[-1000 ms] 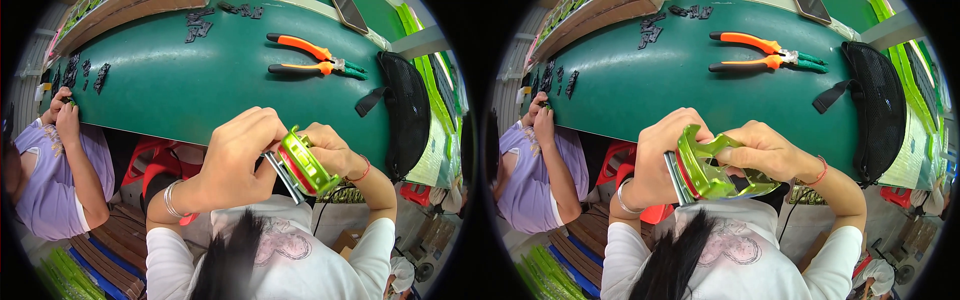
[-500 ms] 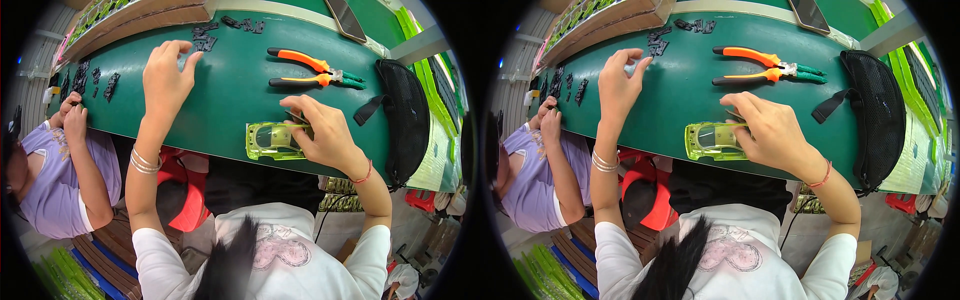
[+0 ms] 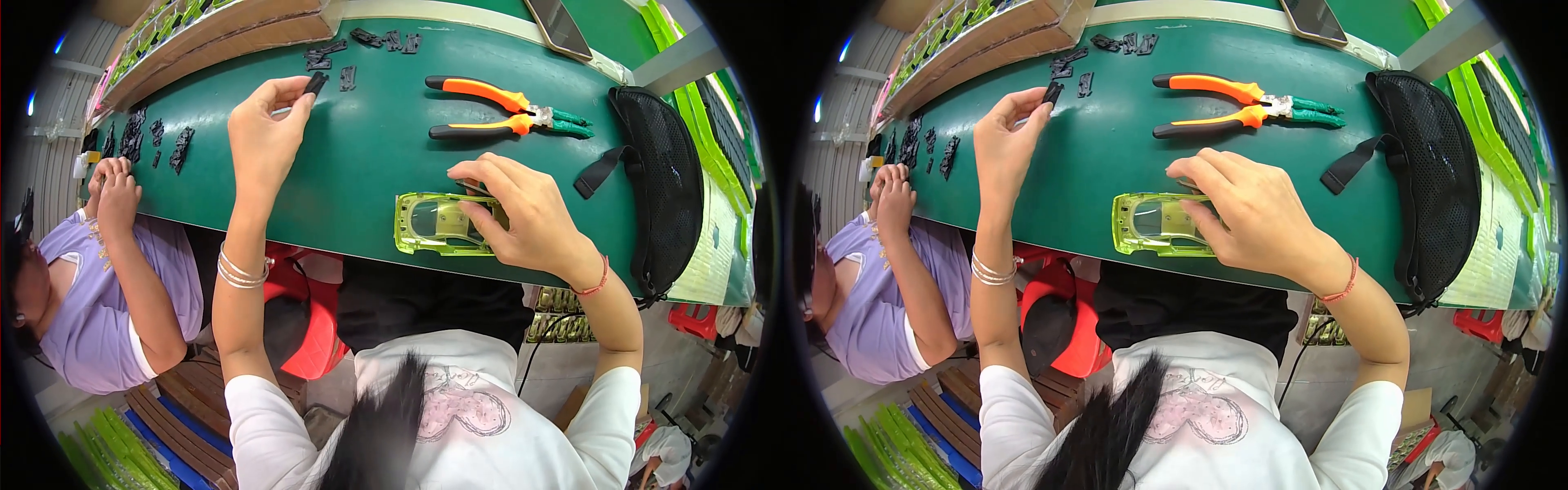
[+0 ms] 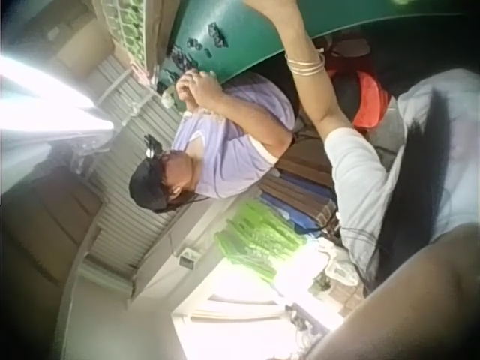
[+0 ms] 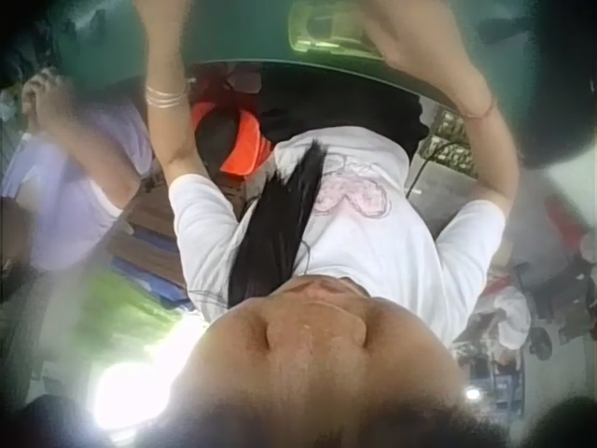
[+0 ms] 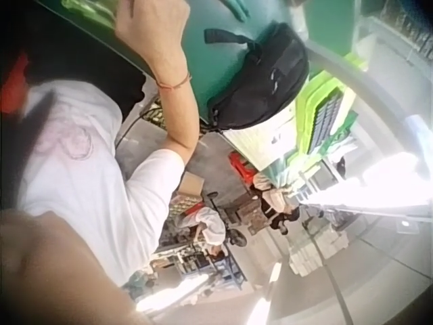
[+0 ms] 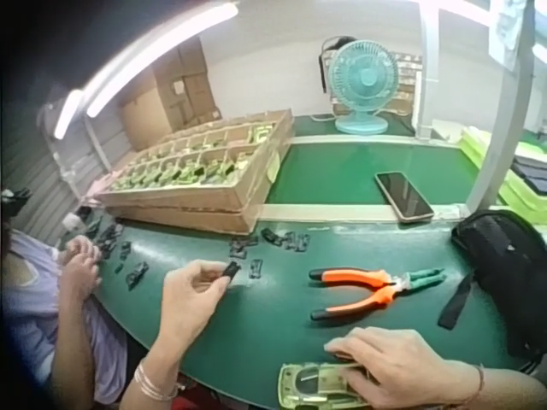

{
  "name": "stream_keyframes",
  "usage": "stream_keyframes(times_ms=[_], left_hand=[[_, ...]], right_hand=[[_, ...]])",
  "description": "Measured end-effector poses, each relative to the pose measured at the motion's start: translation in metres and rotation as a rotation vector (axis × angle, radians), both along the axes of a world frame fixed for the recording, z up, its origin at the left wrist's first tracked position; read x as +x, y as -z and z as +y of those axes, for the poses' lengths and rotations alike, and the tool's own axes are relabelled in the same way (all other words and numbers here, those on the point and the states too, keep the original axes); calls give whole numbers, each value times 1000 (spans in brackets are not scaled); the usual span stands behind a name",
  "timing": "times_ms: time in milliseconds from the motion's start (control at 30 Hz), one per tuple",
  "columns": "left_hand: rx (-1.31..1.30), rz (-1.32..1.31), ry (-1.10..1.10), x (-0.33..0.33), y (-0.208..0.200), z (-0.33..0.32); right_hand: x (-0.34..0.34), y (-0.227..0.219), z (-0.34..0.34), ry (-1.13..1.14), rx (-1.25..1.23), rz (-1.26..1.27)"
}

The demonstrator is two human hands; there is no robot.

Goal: The person assembles toy car shells by taking shells from a tray and fitting plastic pieces into them by hand.

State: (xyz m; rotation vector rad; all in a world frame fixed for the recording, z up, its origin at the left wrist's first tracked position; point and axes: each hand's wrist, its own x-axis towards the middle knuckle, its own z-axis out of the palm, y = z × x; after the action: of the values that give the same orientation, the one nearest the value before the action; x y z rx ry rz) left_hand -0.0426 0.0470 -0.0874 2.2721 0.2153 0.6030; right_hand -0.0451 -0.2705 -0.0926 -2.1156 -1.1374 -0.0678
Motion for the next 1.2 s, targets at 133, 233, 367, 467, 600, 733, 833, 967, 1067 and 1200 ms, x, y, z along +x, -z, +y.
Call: stream_keyframes(times_ms=[133, 233, 367, 467, 600, 733, 833, 967, 1067, 1200], left_hand=[[-318, 127, 120, -12, -12, -6], [-454, 158, 162, -20, -17, -15], [-670, 262, 233, -27, -24, -23], [-569, 265, 215, -29, -21, -23], [-286, 269, 136, -29, -12, -25], [125, -89, 177, -18, 6, -30], [596, -268, 128, -9, 13, -31], [566, -226, 108, 13, 28, -28], [627, -222, 136, 19, 20, -22], [564, -263, 81, 2, 11, 15]], right_hand=[[0, -1, 1, -11, 21, -7], [-1, 0, 1, -6, -7, 18], [-1, 1, 0, -6, -3, 16], [0, 1, 0, -1, -6, 7], [1, 1, 0, -13, 0, -5], [1, 3, 2, -15, 21, -32], [0, -1, 2, -20, 7, -21], [-1, 3, 7, -28, 15, -28], [-3, 0, 6, -36, 25, -36], [-2, 1, 6, -11, 50, 3]])
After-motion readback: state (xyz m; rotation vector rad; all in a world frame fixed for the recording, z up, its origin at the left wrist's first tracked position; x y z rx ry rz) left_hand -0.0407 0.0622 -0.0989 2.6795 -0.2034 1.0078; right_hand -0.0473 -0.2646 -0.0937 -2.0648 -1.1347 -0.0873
